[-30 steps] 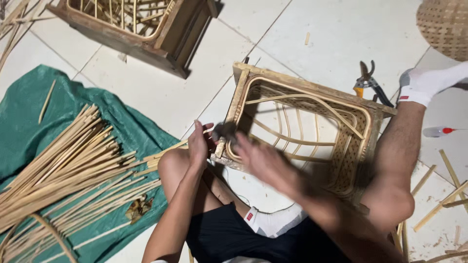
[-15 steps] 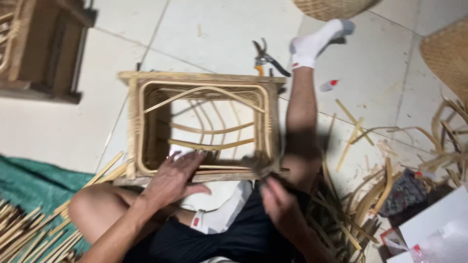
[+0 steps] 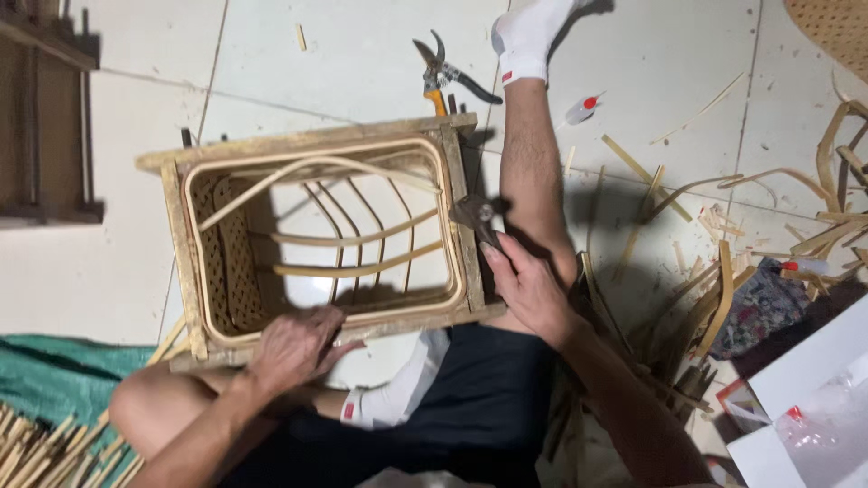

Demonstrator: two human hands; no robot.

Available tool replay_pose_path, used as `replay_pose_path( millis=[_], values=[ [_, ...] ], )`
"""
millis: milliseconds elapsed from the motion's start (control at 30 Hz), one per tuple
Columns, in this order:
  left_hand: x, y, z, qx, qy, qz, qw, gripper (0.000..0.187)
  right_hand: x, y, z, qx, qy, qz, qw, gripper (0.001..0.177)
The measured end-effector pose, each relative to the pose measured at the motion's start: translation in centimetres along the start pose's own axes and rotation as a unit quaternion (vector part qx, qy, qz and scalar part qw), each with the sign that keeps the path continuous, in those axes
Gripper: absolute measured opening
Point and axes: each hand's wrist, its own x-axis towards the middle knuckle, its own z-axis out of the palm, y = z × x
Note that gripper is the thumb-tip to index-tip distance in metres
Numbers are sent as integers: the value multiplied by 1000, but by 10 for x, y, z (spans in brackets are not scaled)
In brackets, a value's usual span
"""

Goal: The person sits on the floor and weaves thin bamboo strips into a rectangular basket frame. They use a hammer to tap the strips into place and a utility knife to trim excess material, gradually building up the basket's structure.

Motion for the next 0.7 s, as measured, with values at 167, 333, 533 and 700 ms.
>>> replay_pose_path(
  millis=[167, 333, 533, 700],
  values=[
    [5, 0, -2, -1, 28, 11, 1000, 52, -7, 4, 1, -25, 71, -139, 987, 36],
    [18, 3, -15, 18, -117, -81, 990, 60, -1, 18, -3, -10, 53, -119, 991, 36],
    [10, 11, -16, -8, 129, 52, 990, 58, -51, 55, 17, 11, 45, -73, 996, 32],
    [14, 8, -17, -1, -22, -20, 1000, 53, -82, 77, 30, 79, -7, 53, 995, 34]
  ],
)
